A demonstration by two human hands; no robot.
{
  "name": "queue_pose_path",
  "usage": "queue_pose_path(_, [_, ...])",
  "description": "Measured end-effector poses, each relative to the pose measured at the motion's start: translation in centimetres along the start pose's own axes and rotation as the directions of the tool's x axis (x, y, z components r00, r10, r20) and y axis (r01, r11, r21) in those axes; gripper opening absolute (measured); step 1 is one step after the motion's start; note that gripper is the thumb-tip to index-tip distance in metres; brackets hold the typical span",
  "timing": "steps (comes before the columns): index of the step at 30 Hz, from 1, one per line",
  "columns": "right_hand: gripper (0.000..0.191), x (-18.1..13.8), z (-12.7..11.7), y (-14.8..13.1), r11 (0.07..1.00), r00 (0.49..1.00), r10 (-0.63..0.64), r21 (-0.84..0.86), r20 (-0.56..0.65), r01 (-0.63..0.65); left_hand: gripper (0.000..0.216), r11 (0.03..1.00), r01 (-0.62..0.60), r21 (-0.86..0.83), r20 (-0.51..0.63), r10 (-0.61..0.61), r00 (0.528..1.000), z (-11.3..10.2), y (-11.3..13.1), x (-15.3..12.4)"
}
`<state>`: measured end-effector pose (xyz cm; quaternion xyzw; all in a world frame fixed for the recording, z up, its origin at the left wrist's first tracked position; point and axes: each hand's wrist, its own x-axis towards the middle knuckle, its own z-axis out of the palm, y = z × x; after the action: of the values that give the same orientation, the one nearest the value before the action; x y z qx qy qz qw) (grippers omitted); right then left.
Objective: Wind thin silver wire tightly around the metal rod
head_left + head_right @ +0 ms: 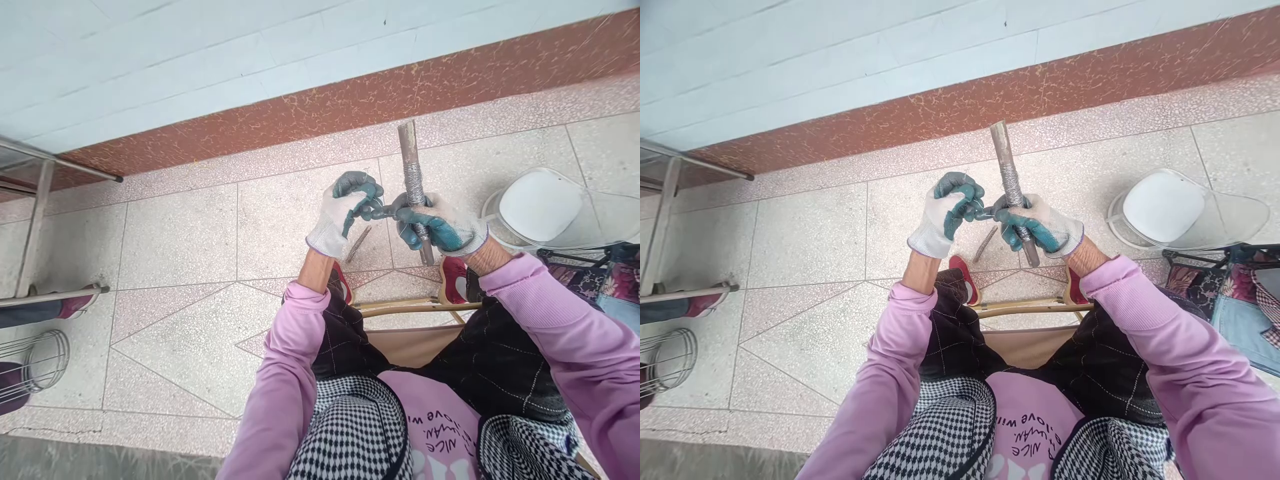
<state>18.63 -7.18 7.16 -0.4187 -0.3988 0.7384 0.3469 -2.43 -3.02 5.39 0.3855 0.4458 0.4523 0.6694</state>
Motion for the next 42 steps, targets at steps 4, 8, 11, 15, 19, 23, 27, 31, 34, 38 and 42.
queue_pose_path(4, [0.051,-0.3,0.4,-0.1,1.000,1.000,-0.009,-0.003,0.024,0.009,0.026,1.000,-0.016,-0.023,-0.035,0.015,0.999,-0.6,-0.2,0.2])
queue_pose_path(8, [0.047,-0.6,0.6,-0.8,0.997,0.998,-0.062,-0.057,-0.023,0.061,0.033,0.997,0.015,-0.075,-0.032,-0.017,0.999,-1.0,-0.1,0.3])
queue_pose_path(11, [0.045,-0.8,0.6,-1.1,0.995,0.998,-0.046,-0.088,-0.038,0.042,0.035,0.986,0.098,-0.134,-0.002,-0.099,0.995,-0.9,0.3,0.1])
queue_pose_path(15, [0.043,-1.0,0.4,-1.3,0.994,0.998,-0.038,-0.106,-0.041,0.034,0.047,0.979,0.100,-0.180,0.077,-0.087,0.993,-0.9,0.3,-0.1])
queue_pose_path(19, [0.041,-1.0,-0.2,-1.5,0.993,0.996,-0.049,-0.109,-0.075,0.041,0.063,0.985,-0.032,-0.172,0.142,0.057,0.988,-1.5,0.0,-0.1])
queue_pose_path(23, [0.040,-0.9,-0.9,-1.8,0.988,0.994,-0.069,-0.143,-0.087,0.056,0.042,0.994,-0.104,-0.041,0.098,0.108,0.989,-2.1,0.1,-0.1])
queue_pose_path(27, [0.038,-1.3,-1.3,-2.3,0.977,0.995,-0.057,-0.208,-0.077,0.040,0.032,0.991,-0.121,0.048,0.080,0.117,0.990,-2.6,0.8,-0.6])
queue_pose_path(31, [0.038,-2.0,-1.6,-2.8,0.973,0.993,-0.017,-0.232,-0.117,-0.011,0.025,0.980,-0.135,0.144,0.092,0.123,0.988,-3.0,1.3,-1.2])
queue_pose_path(34, [0.039,-2.4,-1.8,-2.9,0.975,0.987,0.024,-0.213,-0.157,-0.058,0.022,0.962,-0.138,0.235,0.068,0.126,0.990,-3.1,1.3,-1.3])
queue_pose_path(38, [0.032,-2.8,-1.7,-2.7,0.974,0.960,0.070,-0.189,-0.270,-0.124,0.022,0.900,-0.165,0.404,-0.015,0.187,0.982,-2.6,0.4,-1.0])
queue_pose_path(42, [0.028,-3.0,-0.9,-2.8,0.960,0.937,0.060,-0.239,-0.343,-0.149,0.030,0.683,-0.233,0.692,-0.006,0.328,0.945,-2.2,-1.1,-0.7])
